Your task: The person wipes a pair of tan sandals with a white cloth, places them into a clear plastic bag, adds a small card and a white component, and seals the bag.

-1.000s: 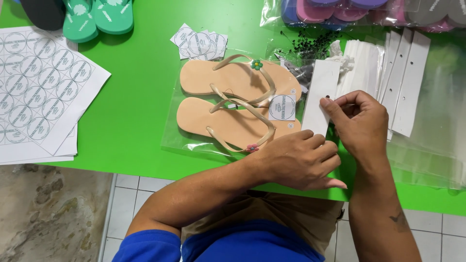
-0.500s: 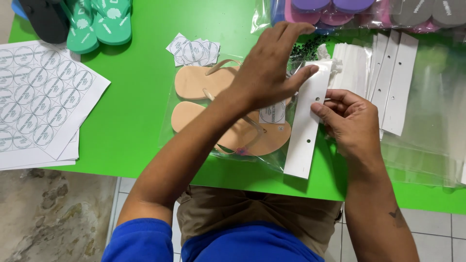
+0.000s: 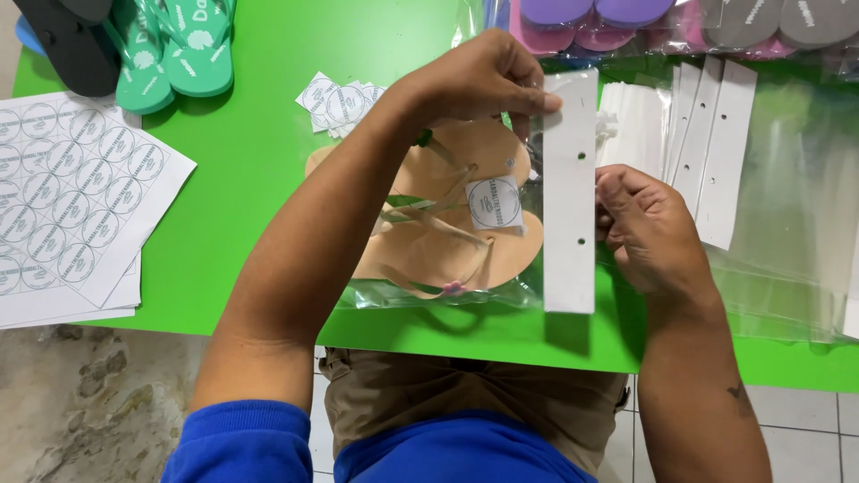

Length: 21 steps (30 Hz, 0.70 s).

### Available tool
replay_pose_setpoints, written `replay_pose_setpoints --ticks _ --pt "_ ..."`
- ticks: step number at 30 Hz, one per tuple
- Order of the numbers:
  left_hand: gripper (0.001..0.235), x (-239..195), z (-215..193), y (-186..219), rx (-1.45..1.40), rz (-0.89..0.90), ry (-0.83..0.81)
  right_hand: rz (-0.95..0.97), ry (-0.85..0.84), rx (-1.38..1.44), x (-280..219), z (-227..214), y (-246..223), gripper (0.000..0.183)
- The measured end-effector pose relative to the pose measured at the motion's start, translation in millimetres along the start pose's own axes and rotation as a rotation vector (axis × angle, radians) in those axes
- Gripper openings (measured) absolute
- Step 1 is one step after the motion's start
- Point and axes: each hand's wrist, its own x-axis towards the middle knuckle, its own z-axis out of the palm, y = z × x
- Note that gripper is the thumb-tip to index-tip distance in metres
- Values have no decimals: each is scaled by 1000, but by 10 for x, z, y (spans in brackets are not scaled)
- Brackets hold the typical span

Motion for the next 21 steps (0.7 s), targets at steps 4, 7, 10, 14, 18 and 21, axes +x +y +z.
replay_pose_setpoints --ticks 4,7,10,14,18,21 --pt "22 -154 -147 -61 -124 -138 189 145 -114 382 32 -72 -108 85" --pt "21 -226 -245 -189 -444 -256 482 54 -162 566 -15 -33 -298 124" --pt "24 -296 -279 -340 -572 -454 746 -44 -275 490 96 -128 -165 98" --pt "24 -438 -31 -457 -899 -436 835 -31 73 156 232 61 -324 78" --pt "24 -594 301 -306 -862 -347 863 -74 232 -145 437 54 -362 39" --pt "29 -679 414 -266 -1046 -178 832 -128 210 -83 527 36 -191 31"
